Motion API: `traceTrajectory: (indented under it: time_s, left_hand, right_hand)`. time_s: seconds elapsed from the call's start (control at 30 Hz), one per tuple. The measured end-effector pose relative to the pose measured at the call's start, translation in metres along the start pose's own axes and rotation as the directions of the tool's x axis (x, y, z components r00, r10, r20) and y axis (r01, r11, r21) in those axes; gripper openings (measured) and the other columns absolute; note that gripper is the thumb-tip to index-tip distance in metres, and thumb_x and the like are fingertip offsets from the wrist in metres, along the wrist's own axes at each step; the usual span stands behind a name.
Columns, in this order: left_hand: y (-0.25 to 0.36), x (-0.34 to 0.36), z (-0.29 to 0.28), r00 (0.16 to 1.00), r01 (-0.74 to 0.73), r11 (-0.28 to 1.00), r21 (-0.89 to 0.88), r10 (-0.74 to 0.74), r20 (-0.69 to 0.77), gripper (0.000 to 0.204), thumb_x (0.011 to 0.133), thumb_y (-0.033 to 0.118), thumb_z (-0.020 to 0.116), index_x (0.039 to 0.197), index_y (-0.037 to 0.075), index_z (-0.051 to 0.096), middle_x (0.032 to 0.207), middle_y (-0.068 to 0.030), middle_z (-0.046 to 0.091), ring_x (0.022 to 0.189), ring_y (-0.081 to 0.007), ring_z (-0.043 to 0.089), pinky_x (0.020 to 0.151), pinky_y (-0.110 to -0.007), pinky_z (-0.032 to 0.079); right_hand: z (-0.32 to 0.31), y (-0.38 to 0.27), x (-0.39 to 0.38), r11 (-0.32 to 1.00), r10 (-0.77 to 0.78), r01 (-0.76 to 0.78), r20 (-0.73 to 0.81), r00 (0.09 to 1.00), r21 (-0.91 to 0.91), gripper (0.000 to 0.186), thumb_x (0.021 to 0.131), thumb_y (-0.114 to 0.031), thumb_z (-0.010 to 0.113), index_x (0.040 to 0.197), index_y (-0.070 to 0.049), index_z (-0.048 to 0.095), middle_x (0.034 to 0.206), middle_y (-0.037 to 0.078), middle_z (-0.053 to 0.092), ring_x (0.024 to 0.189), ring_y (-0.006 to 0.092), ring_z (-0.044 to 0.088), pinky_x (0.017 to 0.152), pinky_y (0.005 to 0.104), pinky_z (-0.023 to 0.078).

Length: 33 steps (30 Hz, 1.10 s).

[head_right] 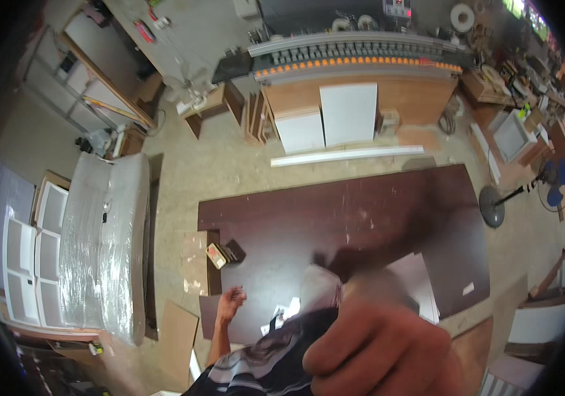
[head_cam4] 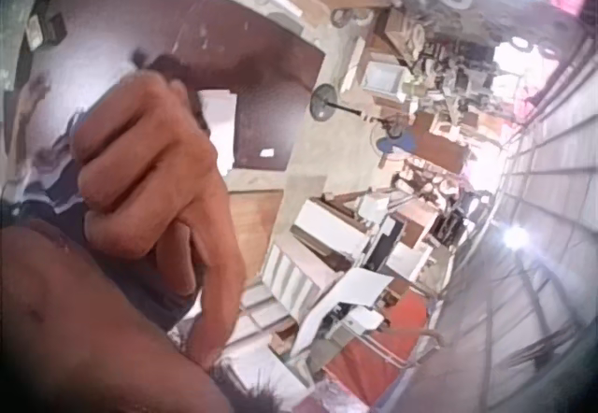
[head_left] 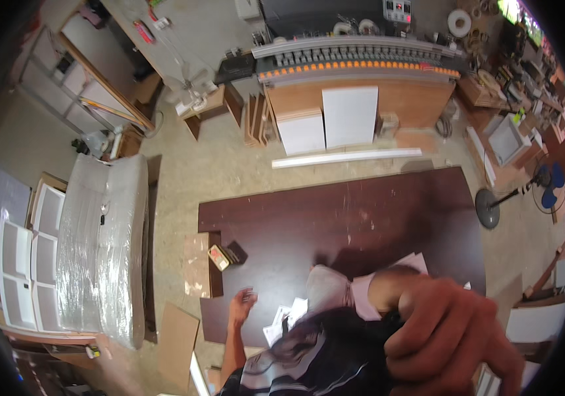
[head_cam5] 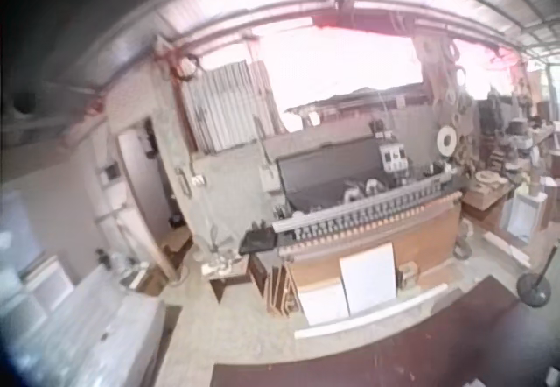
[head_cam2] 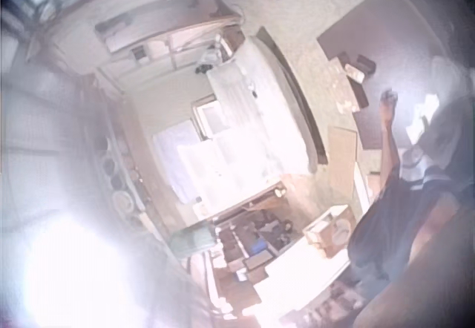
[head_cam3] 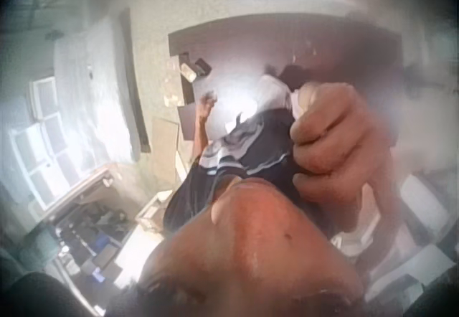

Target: The person measures and marks a large white panel using a metal ruler and a utility knife, then cuts along the marked line. They handle the cut pieces and place them on the floor, then repeat the process on another panel.

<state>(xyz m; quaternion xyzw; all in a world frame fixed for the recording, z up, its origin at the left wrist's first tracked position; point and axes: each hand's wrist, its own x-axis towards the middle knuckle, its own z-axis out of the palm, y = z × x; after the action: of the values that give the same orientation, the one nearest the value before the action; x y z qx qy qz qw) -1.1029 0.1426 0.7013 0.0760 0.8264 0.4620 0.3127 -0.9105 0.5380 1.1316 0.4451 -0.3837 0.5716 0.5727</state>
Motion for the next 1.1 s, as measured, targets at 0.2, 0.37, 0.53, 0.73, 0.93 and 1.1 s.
traceTrajectory:
  time_s: [0.2,0.37,0.53,0.73,0.93,1.1]
  left_hand:
    - [-0.02,0.129,0.037,0.928,0.37,0.925,-0.086,-0.365,0.074,0.038,0.093,0.028,0.076,0.123,0.005,0.069,0.098,-0.013,0.076,0.077,-0.0197,0.073,0.063,-0.032,0.057]
    - [-0.003,0.191,0.098,0.741,0.632,0.775,0.002,-0.605,0.292,0.037,0.095,0.027,0.073,0.124,0.006,0.068,0.1,-0.0115,0.075,0.081,-0.0196,0.072,0.066,-0.031,0.057]
    - [0.1,0.366,0.177,0.732,0.447,0.869,0.213,-0.492,0.471,0.036,0.096,0.027,0.071,0.126,0.008,0.067,0.103,-0.0096,0.074,0.087,-0.0191,0.071,0.073,-0.032,0.057]
    - [0.312,0.65,0.209,0.827,-0.039,0.998,0.05,0.004,0.562,0.036,0.097,0.027,0.068,0.129,0.01,0.065,0.107,-0.0072,0.073,0.095,-0.0186,0.07,0.08,-0.032,0.056]
    - [0.617,0.695,0.381,0.885,-0.28,0.95,-0.135,0.31,0.346,0.039,0.1,0.033,0.069,0.129,0.009,0.06,0.115,-0.0029,0.067,0.103,-0.0172,0.066,0.088,-0.032,0.051]
    - [0.676,0.643,0.484,0.91,-0.182,0.976,-0.119,0.213,0.354,0.043,0.101,0.031,0.069,0.134,0.005,0.06,0.117,-0.006,0.067,0.104,-0.0184,0.067,0.089,-0.033,0.053]
  right_hand:
    - [-0.133,0.104,0.095,0.987,0.097,-0.074,0.159,0.982,-0.142,0.045,0.095,-0.011,0.057,0.135,-0.031,0.065,0.061,0.004,0.057,0.04,0.012,0.036,0.041,0.0261,0.026]
    - [-0.268,0.142,0.077,0.866,0.423,-0.391,0.039,0.905,-0.31,0.007,0.096,-0.024,0.063,0.102,-0.02,0.064,0.069,0.007,0.063,0.045,0.0202,0.048,0.045,0.0314,0.037]
    - [-0.458,0.183,-0.011,0.175,0.628,-0.945,-0.708,0.324,-0.278,0.019,0.102,-0.018,0.061,0.099,-0.003,0.071,0.069,0.001,0.062,0.058,0.0091,0.058,0.055,0.0281,0.047]
    - [-0.684,0.139,-0.193,-0.088,0.112,-0.994,-0.991,-0.078,0.069,0.027,0.103,-0.025,0.062,0.092,-0.003,0.071,0.073,0.003,0.065,0.056,0.0096,0.059,0.05,0.0272,0.046]
    - [-0.861,0.052,-0.191,0.059,-0.116,-0.981,-0.974,-0.193,0.187,0.022,0.104,-0.022,0.059,0.102,-0.004,0.071,0.078,0.004,0.068,0.057,0.0097,0.06,0.052,0.0272,0.05]
    - [-1.063,0.036,-0.157,0.051,-0.12,-0.988,-0.981,-0.151,0.146,0.022,0.104,-0.022,0.058,0.116,-0.005,0.065,0.089,0.006,0.071,0.063,0.0133,0.064,0.056,0.0293,0.055]
